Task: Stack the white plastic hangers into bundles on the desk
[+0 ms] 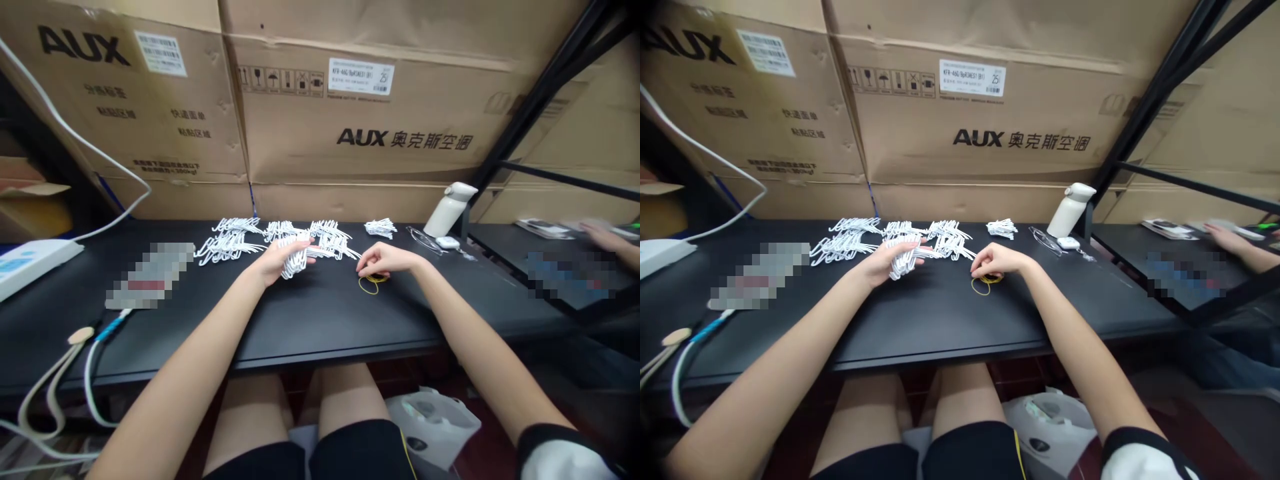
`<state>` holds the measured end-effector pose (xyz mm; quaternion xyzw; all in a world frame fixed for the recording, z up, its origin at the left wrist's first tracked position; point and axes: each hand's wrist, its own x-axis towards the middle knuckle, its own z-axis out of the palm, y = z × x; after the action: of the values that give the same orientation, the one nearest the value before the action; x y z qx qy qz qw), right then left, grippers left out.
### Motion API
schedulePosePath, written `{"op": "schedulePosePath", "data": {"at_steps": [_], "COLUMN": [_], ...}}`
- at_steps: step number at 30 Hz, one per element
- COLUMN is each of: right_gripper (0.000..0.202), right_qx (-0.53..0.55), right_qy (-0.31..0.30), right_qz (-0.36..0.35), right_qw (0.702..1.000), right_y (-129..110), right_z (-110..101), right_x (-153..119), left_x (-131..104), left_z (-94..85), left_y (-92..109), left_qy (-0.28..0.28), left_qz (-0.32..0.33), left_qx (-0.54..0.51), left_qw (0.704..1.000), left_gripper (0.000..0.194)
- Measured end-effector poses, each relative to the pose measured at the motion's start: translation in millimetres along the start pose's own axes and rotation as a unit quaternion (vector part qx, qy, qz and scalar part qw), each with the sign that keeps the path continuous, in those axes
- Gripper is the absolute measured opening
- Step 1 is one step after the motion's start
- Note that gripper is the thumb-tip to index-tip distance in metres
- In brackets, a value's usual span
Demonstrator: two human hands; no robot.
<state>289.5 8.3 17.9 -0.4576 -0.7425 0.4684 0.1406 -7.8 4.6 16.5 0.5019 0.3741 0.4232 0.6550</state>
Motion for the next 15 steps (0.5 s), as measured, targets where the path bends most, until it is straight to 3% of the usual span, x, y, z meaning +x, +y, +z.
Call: {"op": "schedulePosePath", "data": {"at_steps": [9, 15], "right_gripper": [0.024, 0.026], "right_qx": [-0.008, 0.055], "right_qy": [-0.012, 0.114], "right_qz": [0.015, -0.090], "right_qw": [1.000, 0.988], "right_y": [-9.3, -18.1], "right_z": [6.5, 11.5], "right_x": [-6.8, -4.3], "left_x": [-2.3, -2.1], "left_z": [4.8, 7.7], "left_y": [1.9, 1.8], "left_qy": [0.005, 0.008], "left_qz": [-0.010, 0.008], "left_qx": [0.004, -0.004], "left_qw": [1.000, 1.000], "left_gripper": [0.038, 0.038]}}
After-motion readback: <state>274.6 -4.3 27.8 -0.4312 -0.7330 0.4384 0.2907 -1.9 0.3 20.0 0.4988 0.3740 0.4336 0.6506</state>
